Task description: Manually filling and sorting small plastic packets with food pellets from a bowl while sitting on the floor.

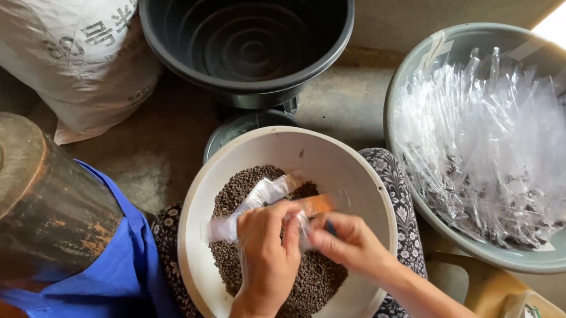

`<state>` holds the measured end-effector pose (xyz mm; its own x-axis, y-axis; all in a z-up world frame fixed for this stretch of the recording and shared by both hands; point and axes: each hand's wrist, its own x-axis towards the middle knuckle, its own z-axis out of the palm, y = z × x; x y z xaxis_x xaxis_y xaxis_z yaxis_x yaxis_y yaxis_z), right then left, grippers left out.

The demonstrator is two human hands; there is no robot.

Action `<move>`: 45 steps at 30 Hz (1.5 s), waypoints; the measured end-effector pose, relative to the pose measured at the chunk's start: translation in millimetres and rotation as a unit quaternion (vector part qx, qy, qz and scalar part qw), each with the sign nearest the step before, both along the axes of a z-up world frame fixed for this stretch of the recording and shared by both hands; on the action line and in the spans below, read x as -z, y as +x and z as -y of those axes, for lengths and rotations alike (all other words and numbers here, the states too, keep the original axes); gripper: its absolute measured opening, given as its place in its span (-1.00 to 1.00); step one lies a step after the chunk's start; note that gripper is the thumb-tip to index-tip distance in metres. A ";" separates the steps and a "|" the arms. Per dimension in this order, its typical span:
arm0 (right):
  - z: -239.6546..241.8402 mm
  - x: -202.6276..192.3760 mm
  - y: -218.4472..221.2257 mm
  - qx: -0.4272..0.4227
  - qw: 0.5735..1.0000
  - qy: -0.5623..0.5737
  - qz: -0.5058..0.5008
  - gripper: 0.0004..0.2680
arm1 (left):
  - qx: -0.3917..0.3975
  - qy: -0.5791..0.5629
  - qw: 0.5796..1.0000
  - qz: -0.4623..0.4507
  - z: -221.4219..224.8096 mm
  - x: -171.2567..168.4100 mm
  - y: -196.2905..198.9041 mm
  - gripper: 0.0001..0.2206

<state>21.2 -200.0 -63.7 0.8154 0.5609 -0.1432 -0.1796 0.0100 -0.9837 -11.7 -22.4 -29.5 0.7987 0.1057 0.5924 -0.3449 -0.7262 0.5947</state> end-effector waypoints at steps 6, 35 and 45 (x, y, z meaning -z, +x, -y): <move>29.4 1.7 11.5 0.009 0.972 0.184 -0.145 -0.90 | 0.232 -0.283 0.913 -0.182 -4.1 -2.9 -11.9 -0.88; 196.4 59.8 67.8 0.312 0.787 -0.485 0.220 -0.71 | 0.158 0.179 0.961 -0.138 55.9 140.4 58.4 -0.85; 11.7 -31.1 21.6 0.069 0.996 -0.007 0.060 -0.60 | 0.120 -0.127 0.979 -0.101 -0.3 -12.4 29.5 -0.91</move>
